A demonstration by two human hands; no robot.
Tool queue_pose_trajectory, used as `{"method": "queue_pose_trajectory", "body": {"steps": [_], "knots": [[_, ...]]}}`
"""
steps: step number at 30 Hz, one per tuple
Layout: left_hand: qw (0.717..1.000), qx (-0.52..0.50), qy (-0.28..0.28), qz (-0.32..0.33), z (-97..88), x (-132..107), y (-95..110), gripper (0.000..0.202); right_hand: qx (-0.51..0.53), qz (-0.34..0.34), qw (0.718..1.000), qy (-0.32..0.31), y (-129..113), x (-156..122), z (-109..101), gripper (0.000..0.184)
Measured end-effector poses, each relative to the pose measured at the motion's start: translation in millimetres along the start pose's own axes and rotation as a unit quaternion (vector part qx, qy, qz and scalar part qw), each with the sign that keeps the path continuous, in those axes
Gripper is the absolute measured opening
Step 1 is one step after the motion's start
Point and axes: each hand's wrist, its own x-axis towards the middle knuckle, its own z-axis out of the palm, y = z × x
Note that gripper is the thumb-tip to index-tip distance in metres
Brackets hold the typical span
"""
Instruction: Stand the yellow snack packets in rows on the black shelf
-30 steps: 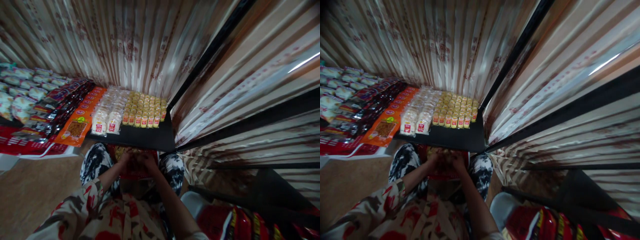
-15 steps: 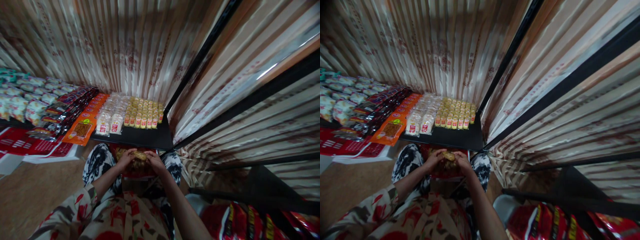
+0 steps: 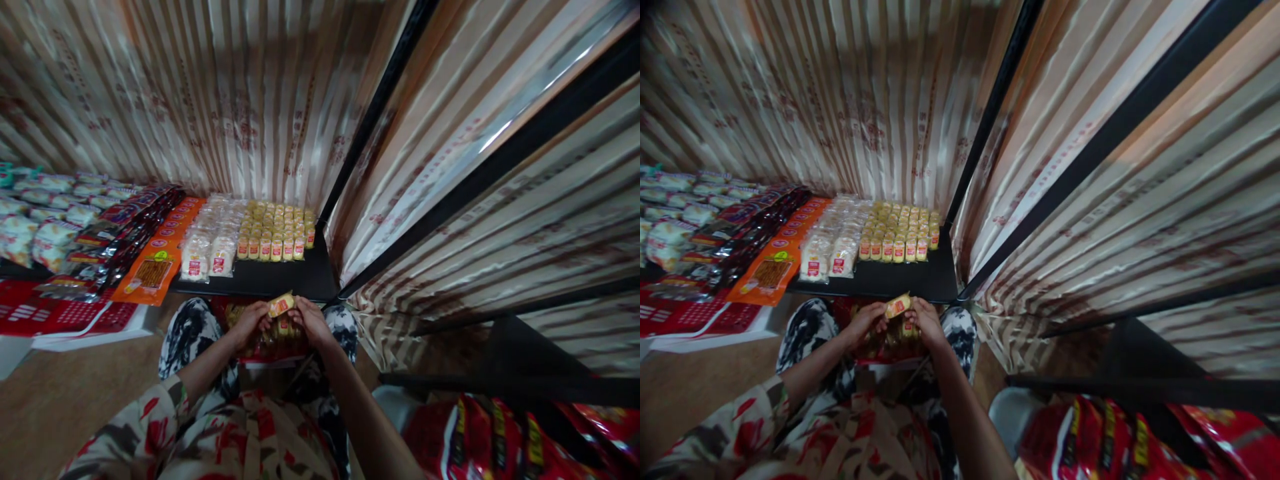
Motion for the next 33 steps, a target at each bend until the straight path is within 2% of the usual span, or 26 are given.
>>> {"method": "queue_pose_trajectory", "body": {"steps": [3, 9, 16, 18, 20, 21, 23, 26, 29, 33], "knots": [[0.998, 0.054, 0.001, 0.014, 1.4, 2, 14, 0.034, 0.033, 0.017, 0.999, 0.004, -4, 2, -3, 0.029], [0.978, 0.196, -0.018, 0.068, 4.0, 10, 53, 0.033, 0.041, -0.009, 0.999, 0.002, -11, -1, -7, 0.044], [0.901, 0.422, -0.034, 0.094, 20.1, 28, 101, 0.035, -0.012, -0.037, 0.996, -0.082, -9, -6, -9, 0.046], [0.876, 0.469, -0.045, 0.103, 28.8, 33, 110, 0.036, -0.034, -0.039, 0.996, -0.077, -4, -3, -11, 0.045], [0.847, 0.516, -0.047, 0.119, 38.2, 38, 115, 0.034, -0.089, -0.079, 0.993, -0.025, -1, 1, -14, 0.043], [0.832, 0.538, -0.046, 0.13, 43.0, 41, 117, 0.033, -0.134, -0.117, 0.984, 0.015, 0, 2, -16, 0.043], [0.806, 0.571, -0.043, 0.148, 52.8, 46, 119, 0.029, -0.236, -0.209, 0.945, 0.084, -2, 4, -19, 0.04], [0.782, 0.602, -0.029, 0.158, 67.2, 54, 120, 0.026, -0.347, -0.299, 0.883, 0.104, -10, 7, -21, 0.036], [0.771, 0.611, 0.004, 0.177, 79.7, 65, 121, 0.026, -0.389, -0.308, 0.86, 0.119, -17, 16, -21, 0.037], [0.797, 0.574, 0.023, 0.187, 91.3, 83, 125, 0.03, -0.389, -0.288, 0.86, 0.163, -23, 39, -20, 0.038]]}}
